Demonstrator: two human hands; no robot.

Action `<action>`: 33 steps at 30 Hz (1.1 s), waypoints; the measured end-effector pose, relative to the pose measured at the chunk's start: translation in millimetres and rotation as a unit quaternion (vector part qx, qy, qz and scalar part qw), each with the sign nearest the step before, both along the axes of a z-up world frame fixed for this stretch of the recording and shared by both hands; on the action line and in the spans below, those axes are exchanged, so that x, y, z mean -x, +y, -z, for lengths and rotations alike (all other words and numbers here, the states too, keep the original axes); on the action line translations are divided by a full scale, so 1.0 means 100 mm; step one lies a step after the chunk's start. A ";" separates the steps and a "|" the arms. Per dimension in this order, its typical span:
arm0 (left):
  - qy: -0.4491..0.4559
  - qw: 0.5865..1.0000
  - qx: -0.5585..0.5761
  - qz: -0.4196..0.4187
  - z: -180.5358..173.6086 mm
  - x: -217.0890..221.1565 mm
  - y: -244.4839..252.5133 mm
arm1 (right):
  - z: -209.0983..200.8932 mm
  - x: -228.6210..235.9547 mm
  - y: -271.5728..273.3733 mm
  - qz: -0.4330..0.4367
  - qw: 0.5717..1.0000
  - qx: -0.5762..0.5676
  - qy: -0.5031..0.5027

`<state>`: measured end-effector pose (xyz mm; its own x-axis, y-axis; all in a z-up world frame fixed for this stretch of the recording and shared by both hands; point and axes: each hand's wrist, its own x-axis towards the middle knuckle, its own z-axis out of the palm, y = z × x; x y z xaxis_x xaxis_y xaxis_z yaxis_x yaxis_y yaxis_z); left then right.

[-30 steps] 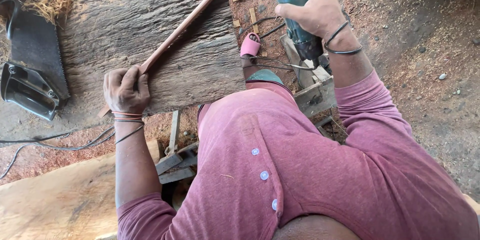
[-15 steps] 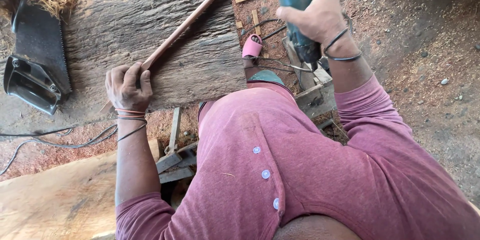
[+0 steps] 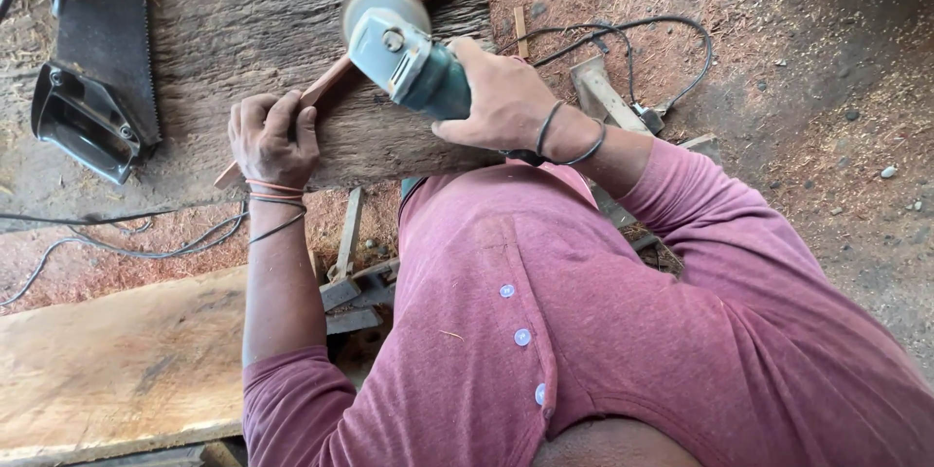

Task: Grind the edge of a wooden strip using an angle grinder.

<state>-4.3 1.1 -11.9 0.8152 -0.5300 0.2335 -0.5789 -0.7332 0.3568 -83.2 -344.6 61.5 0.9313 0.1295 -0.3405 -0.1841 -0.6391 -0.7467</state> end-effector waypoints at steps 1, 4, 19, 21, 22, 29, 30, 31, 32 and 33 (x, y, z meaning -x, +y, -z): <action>0.000 1.000 -0.001 -0.001 0.01 0.00 0.01 | 0.00 -0.01 0.05 -0.001 1.000 -0.001 0.000; 0.004 1.000 0.001 0.000 0.03 -0.01 0.02 | 0.01 -0.02 0.16 -0.002 1.000 -0.007 -0.004; -0.001 1.000 0.005 0.005 0.02 -0.01 0.01 | 0.08 0.01 -0.01 0.025 1.000 0.009 -0.002; 0.011 1.000 0.003 0.000 0.01 -0.02 0.00 | 0.06 0.02 -0.09 0.038 0.999 0.012 0.022; 0.011 1.000 0.004 0.001 0.00 -0.01 0.00 | 0.06 0.02 -0.14 0.039 0.999 0.013 0.023; 0.008 1.000 -0.001 0.005 0.01 -0.03 0.01 | 0.08 0.05 -0.54 0.097 0.995 0.029 0.014; 0.009 1.000 -0.003 0.006 0.01 -0.03 0.01 | 0.07 0.05 -0.61 0.108 0.994 0.024 0.021; 0.009 1.000 -0.003 0.007 0.01 -0.03 0.01 | 0.08 0.06 -0.68 0.108 0.994 0.024 0.021; 0.012 1.000 -0.002 0.007 0.01 -0.03 0.01 | 0.08 0.07 -0.75 0.120 0.993 0.009 0.002; 0.014 1.000 -0.001 0.006 0.01 -0.03 0.01 | 0.09 0.08 -0.81 0.130 0.991 -0.006 -0.017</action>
<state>-0.9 2.3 -13.1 0.8145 -0.5411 0.2094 -0.5781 -0.7266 0.3712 -91.1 -425.9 52.4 0.9444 -0.1133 -0.3087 -0.3169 -0.5642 -0.7624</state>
